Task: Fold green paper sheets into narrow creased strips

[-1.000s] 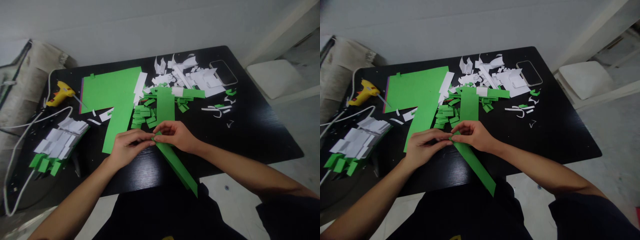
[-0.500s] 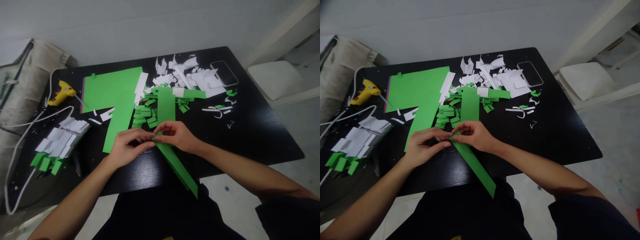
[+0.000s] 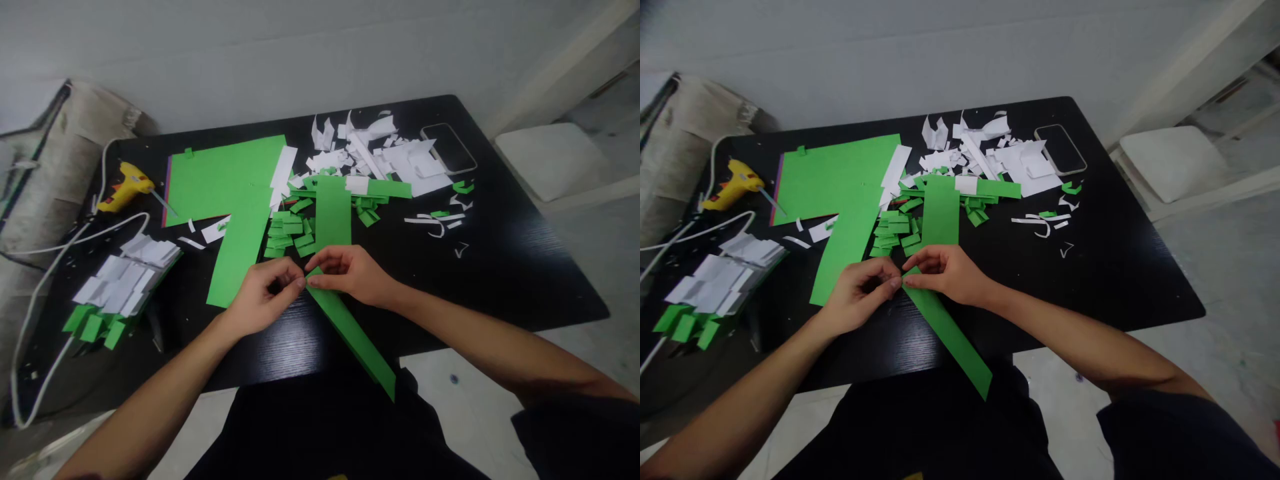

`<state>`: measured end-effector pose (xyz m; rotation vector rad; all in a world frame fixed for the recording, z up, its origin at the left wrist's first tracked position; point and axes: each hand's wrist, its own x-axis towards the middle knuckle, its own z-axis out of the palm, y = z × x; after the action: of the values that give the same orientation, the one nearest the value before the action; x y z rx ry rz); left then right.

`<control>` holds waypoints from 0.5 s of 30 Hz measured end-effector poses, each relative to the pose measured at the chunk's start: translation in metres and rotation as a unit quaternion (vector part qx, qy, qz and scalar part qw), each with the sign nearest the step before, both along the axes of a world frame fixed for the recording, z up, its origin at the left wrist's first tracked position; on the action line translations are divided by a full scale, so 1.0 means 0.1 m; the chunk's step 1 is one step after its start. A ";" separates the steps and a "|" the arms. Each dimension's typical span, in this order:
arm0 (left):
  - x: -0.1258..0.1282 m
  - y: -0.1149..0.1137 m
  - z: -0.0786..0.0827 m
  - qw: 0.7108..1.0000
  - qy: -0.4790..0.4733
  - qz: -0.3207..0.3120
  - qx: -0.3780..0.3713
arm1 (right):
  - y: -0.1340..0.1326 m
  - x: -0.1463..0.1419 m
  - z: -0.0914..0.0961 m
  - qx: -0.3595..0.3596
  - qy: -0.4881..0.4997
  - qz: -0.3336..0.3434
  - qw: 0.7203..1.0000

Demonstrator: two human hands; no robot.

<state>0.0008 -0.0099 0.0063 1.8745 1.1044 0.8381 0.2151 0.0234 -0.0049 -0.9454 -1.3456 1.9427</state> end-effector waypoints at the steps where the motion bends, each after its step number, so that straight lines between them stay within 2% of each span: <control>1: 0.00 0.00 0.00 1.000 -0.002 0.003 -0.005 | 0.00 0.00 0.00 -0.012 -0.004 0.003 1.000; 6: -0.02 -0.02 0.00 1.000 -0.013 0.020 -0.016 | 0.03 0.01 0.05 -0.044 -0.028 0.000 0.999; 15: 0.00 0.00 0.02 0.999 -0.031 0.035 -0.011 | 0.03 0.00 0.06 0.012 -0.029 -0.033 0.999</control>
<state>0.0010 -0.0100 0.0083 1.7885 1.1413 0.9135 0.2152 0.0269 0.0013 -1.0289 -1.3493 1.8590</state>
